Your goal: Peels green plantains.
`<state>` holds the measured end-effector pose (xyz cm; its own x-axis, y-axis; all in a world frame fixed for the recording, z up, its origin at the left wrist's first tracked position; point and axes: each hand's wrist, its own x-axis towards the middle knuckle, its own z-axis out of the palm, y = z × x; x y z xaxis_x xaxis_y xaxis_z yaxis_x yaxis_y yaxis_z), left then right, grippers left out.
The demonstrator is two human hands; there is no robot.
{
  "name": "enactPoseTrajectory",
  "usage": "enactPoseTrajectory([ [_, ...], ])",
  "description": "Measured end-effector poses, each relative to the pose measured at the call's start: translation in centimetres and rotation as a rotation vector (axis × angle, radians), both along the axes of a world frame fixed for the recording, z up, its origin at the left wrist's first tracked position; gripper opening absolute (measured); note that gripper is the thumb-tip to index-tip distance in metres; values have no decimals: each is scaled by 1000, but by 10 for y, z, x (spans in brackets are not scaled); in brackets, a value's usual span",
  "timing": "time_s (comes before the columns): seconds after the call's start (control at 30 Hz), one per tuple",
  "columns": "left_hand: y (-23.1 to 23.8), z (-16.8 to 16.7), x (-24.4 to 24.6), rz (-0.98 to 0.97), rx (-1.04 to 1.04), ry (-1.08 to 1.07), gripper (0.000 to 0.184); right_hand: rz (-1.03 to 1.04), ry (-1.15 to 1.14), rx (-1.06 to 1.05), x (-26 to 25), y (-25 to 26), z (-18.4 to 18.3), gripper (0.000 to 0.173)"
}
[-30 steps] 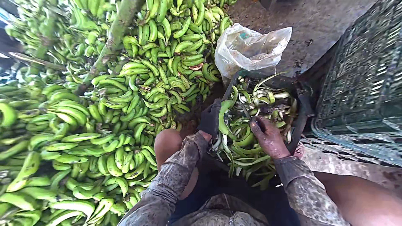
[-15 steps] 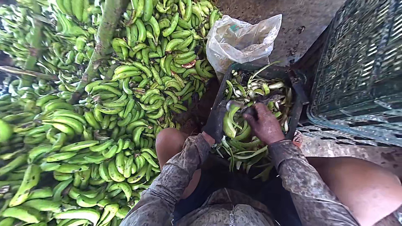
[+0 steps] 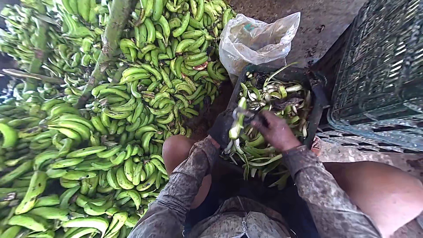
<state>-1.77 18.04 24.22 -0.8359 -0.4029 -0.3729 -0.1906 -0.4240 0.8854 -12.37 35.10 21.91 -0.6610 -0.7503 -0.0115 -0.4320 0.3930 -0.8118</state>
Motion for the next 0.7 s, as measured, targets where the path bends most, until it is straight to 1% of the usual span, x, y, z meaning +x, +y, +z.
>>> enactPoseTrajectory([
  [0.1,-5,-3,10,-285,282,114,44,-201,201,68,-17,5,3,55],
  [0.17,-11,-6,14,-351,357,133,41,-241,213,99,-10,5,6,57],
  [0.27,-1,-3,15,-385,253,18,40,-314,151,176,-6,2,3,53],
  [0.33,10,-17,21,-436,179,-2,39,-392,58,244,-17,4,6,57],
  [0.37,12,-24,23,-435,78,-28,40,-414,31,237,-21,7,6,56],
  [0.4,13,-27,22,-390,-52,-109,43,-409,21,196,-21,10,5,55],
  [0.47,12,-27,16,-201,-358,-287,47,-316,-8,109,-9,15,8,50],
  [0.5,7,-25,14,-103,-474,-324,48,-239,-42,78,2,16,10,47],
  [0.53,1,-26,6,2,-570,-309,50,-161,-62,30,12,16,9,43],
  [0.57,-4,-25,-3,98,-621,-255,50,-87,-83,-13,22,16,9,39],
  [0.6,-7,-21,-11,168,-608,-191,47,-24,-102,-39,29,15,9,36],
  [0.63,-7,-15,-14,187,-544,-135,45,19,-111,-40,32,14,8,36],
  [0.67,-5,-11,-12,137,-453,-80,41,28,-118,-12,29,11,7,36],
  [0.7,-1,-7,-5,21,-335,-32,36,-6,-107,26,21,7,5,37],
])
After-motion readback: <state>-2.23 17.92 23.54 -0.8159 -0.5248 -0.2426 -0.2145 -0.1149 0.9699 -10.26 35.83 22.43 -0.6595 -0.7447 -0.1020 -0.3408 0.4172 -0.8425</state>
